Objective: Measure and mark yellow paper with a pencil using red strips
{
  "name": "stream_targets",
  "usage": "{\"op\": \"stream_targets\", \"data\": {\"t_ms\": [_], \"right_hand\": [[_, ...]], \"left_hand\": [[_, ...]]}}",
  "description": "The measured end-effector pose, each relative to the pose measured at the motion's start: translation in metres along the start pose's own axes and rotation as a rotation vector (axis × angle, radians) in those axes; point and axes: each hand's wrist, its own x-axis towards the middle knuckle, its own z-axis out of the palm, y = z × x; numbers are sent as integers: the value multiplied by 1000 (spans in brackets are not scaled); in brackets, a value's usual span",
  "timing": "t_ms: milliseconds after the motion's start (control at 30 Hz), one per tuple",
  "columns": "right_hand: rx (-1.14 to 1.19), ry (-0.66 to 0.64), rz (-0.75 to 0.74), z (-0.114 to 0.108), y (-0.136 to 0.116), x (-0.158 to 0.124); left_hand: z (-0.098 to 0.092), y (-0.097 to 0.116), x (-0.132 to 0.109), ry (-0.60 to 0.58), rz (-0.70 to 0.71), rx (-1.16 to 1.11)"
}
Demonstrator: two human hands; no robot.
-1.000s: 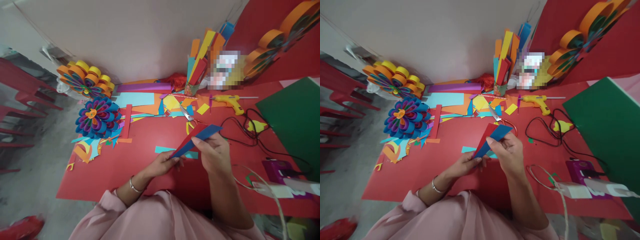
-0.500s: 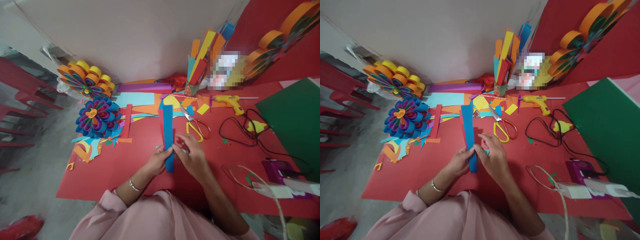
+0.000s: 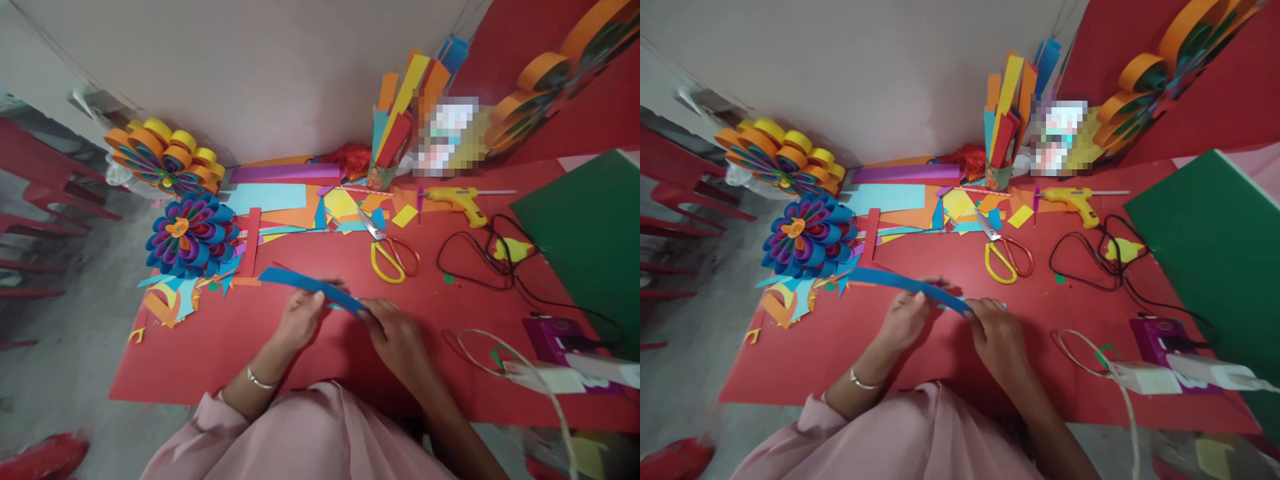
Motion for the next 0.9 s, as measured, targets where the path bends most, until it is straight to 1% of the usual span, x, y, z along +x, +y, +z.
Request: {"op": "stream_targets", "data": {"t_ms": [33,100,133,200,233,267,300,333,367,433,467,500,533,567,633,733,800,900], "right_hand": [[-60,-23,0,-7,7,-3],[-164,-97,0,-19,18,-9],[-204,-135,-5,-23,21,-11],[-271,-201,-25,-27,23,-11],[-299,-224,-39,-27,21,-10],[-325,-248,-48,-26,19,-8],[-346,-265,-56,-24,16,-5],[-363,-271,-60,-23,13,-2],[-378,-263,-60,-21,11,0],[-399,-222,-53,-19,10,3],[-402,-203,-55,-18,11,3],[-404,-192,-59,-18,12,3],[-404,-190,-65,-17,14,2],[-405,-194,-70,-17,16,1],[-413,-201,-67,-16,19,-2],[-432,-200,-40,-16,20,-4],[-432,-211,-5,-17,18,-5],[-424,-262,85,-20,14,-4]], "left_hand": [[-8,10,1,56,71,23],[-29,33,1,208,315,116],[-39,44,-1,315,448,202],[-56,61,-5,549,696,505],[-61,67,-8,621,785,695],[-64,70,-12,635,844,888],[-63,70,-14,583,867,1061],[-60,68,-17,472,859,1199],[-55,64,-18,322,829,1296],[-40,53,-16,-6,724,1387],[-32,46,-13,-142,668,1401],[-24,39,-9,-239,620,1408],[-18,34,-5,-308,587,1420],[-12,29,-1,-352,565,1446],[-6,22,8,-405,552,1555],[-5,18,17,-469,518,1773],[-6,17,20,-481,453,1870],[-5,18,20,-448,331,1960]]}}
